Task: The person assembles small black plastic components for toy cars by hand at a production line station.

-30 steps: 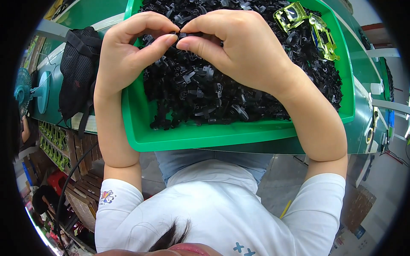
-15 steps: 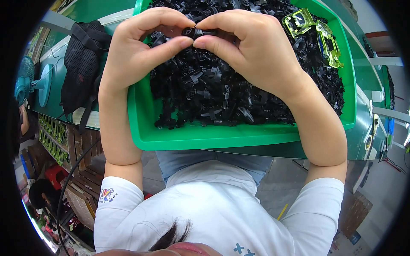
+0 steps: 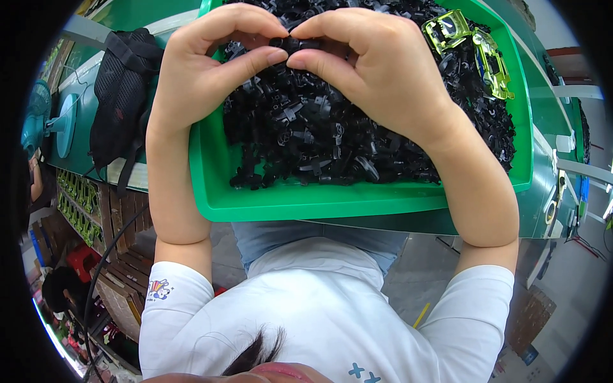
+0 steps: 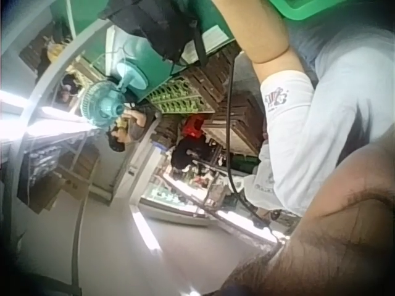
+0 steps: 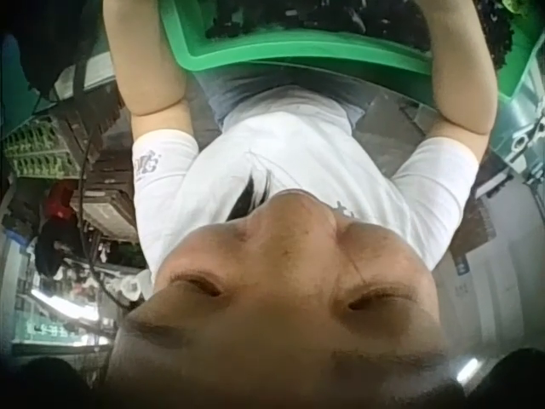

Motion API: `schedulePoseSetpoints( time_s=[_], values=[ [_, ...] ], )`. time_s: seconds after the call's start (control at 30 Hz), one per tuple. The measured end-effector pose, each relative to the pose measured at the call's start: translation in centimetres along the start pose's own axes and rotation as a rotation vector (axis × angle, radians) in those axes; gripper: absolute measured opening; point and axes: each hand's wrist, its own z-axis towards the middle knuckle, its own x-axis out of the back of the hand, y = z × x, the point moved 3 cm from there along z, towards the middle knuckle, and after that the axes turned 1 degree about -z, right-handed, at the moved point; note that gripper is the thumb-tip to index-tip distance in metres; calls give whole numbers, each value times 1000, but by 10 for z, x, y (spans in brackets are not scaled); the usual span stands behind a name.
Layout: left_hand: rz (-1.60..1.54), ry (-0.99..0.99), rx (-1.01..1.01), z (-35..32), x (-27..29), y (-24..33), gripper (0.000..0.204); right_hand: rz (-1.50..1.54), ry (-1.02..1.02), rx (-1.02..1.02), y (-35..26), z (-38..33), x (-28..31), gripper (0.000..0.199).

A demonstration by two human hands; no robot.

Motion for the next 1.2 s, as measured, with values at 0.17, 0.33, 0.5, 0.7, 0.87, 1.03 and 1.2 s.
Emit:
schedulePoseSetpoints(
  time_s=[0.17,0.33,0.5,0.7,0.87,1.03,1.2],
  values=[
    [-71,126,121,-2,-1,5,38,7,-146,-126,3,-3,0,23],
    [-100,187,225,-3,0,-2,32,-20,127,-130,1,0,4,24],
    [-75,213,218,-5,-1,-5,23,-21,-443,211,-28,-18,-18,28],
    [-49,162,206,-2,-3,-5,15,13,-681,347,-34,-32,-57,25],
    [-40,161,208,-1,-1,-6,14,-71,-630,392,-29,-24,-60,12],
    [-74,177,242,-3,-3,-5,13,328,-488,9,-12,-11,-25,21],
    [-87,14,107,-9,-3,-15,14,527,-299,-296,7,0,-3,23]
  ],
)
